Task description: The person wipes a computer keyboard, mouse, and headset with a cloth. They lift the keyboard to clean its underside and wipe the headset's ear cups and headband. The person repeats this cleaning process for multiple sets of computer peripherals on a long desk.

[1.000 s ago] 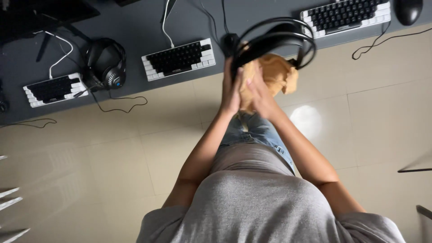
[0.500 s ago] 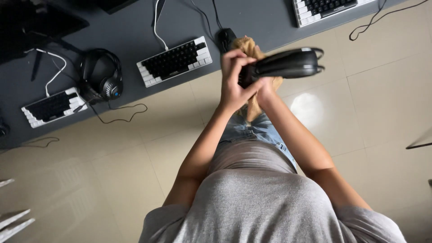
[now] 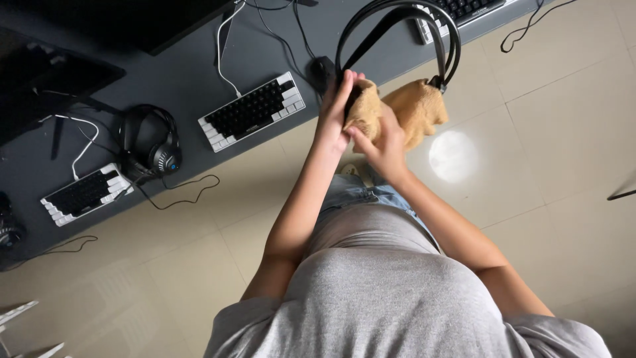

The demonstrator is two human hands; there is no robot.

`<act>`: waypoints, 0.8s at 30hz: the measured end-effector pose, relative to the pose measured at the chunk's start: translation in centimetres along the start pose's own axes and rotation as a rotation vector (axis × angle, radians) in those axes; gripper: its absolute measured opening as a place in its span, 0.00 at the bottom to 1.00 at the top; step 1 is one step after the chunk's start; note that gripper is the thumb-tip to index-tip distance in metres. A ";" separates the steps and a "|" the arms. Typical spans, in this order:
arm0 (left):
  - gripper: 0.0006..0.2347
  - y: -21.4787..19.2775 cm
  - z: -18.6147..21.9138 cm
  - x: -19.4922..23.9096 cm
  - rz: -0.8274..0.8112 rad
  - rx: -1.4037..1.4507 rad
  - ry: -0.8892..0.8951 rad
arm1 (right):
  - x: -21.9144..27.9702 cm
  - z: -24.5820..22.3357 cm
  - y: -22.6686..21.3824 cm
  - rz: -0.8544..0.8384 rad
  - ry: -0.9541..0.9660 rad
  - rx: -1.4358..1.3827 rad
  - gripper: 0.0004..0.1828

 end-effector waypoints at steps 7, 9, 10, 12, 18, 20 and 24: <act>0.15 0.4 -2.9 0.0 -0.176 0.081 -0.209 | -0.6 8.3 -4.4 0.277 0.319 -0.183 0.18; 0.16 0.5 -2.8 -0.1 -0.238 0.088 -0.230 | -1.3 9.9 -5.5 0.353 0.388 -0.297 0.15; 0.17 -0.7 -3.3 -0.8 -0.222 -0.058 -0.198 | -1.8 9.6 -5.5 0.365 0.432 -0.524 0.16; 0.18 -3.1 -5.0 -2.5 -0.207 -0.204 -0.165 | -2.3 9.5 -5.5 0.376 0.472 -0.752 0.17; 0.22 -5.9 -8.5 -2.4 -0.027 0.158 -0.585 | -3.5 12.1 -3.8 0.378 0.625 -1.388 0.18; 0.25 -3.6 -7.8 -1.2 -0.262 0.458 -0.650 | -4.0 13.5 -3.3 0.325 0.591 -1.487 0.15; 0.25 -4.6 -7.5 -2.1 -0.252 0.489 -0.604 | -4.9 11.9 -4.5 0.542 0.747 -1.174 0.18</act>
Point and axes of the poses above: each hand's wrist, its own x-axis away from the middle knuckle, its own y-axis out of the palm, z = x × y, the point moved 6 cm from there along -x, towards the middle knuckle, and after that the axes turned 1 degree about -x, right-handed, at the moved point
